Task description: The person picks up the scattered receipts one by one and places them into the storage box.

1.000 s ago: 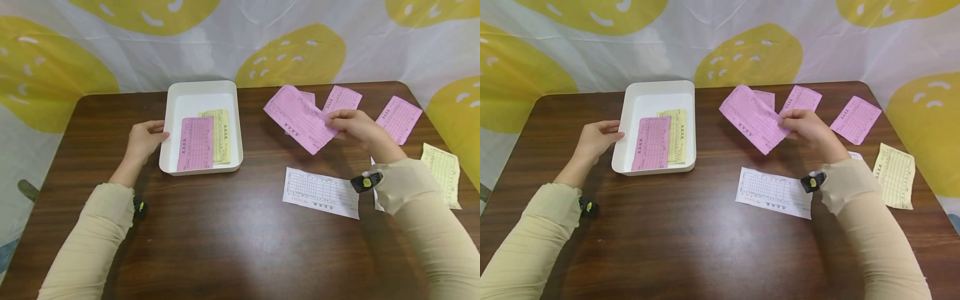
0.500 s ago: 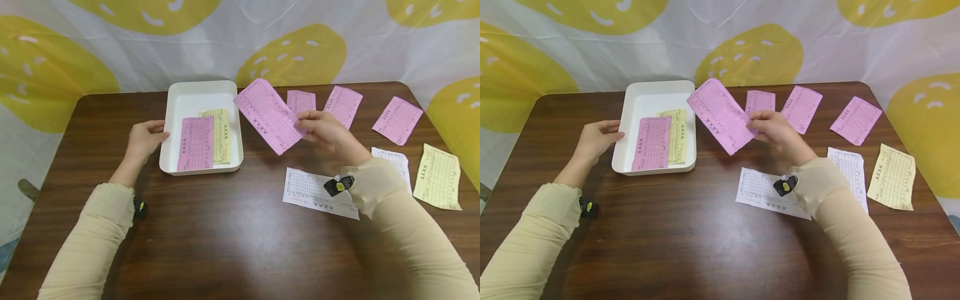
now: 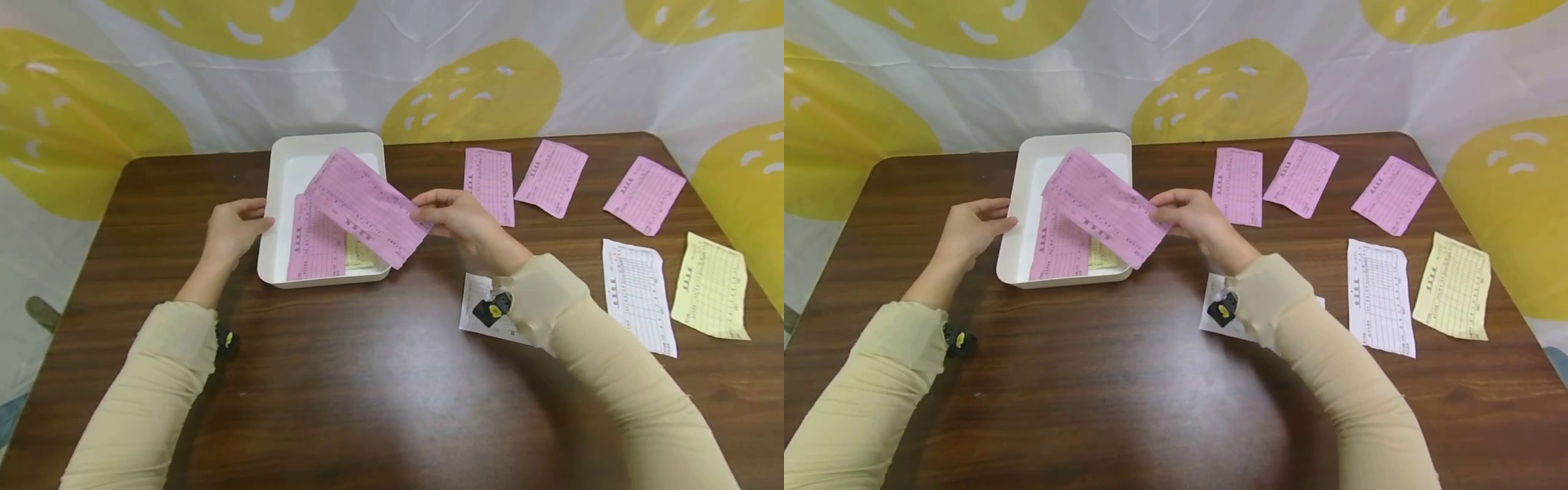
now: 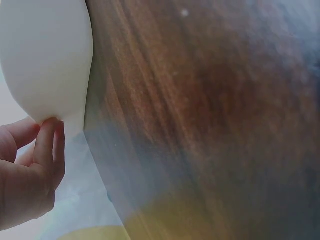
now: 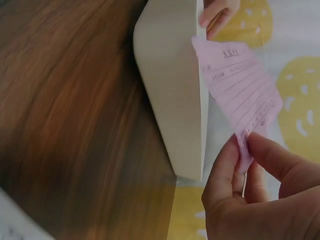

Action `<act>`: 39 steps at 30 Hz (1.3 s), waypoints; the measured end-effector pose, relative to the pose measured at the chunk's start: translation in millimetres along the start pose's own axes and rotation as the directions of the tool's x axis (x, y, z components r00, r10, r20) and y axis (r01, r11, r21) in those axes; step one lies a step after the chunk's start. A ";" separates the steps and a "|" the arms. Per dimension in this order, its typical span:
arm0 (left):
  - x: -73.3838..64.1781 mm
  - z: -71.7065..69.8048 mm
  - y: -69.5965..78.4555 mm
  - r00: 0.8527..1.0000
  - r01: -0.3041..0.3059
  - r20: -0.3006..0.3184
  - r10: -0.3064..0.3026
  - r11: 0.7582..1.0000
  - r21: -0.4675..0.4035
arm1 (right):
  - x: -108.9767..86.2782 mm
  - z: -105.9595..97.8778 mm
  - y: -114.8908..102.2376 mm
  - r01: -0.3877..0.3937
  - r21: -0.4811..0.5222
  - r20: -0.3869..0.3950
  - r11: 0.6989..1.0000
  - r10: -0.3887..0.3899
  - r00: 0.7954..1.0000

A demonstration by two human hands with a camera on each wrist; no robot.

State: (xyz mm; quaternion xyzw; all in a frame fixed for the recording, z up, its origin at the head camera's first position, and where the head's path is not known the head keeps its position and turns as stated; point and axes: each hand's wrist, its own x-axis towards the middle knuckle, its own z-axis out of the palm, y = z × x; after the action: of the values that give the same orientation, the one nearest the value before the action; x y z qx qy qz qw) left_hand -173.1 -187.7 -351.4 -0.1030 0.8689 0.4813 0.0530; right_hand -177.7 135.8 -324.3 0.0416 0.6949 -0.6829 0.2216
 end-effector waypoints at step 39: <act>-0.9 0.8 0.4 1.000 0.004 -0.012 -0.003 1.000 0.018 | 18.8 65.0 8.9 0.199 -0.656 0.062 0.728 -0.211 0.976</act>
State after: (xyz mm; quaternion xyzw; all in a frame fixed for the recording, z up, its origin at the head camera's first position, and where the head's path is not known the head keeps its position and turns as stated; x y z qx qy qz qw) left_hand -172.3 -186.7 -351.4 -0.1070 0.8734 0.4725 0.0495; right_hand -175.0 68.9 -337.4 -0.1100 0.8925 -0.4145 0.1397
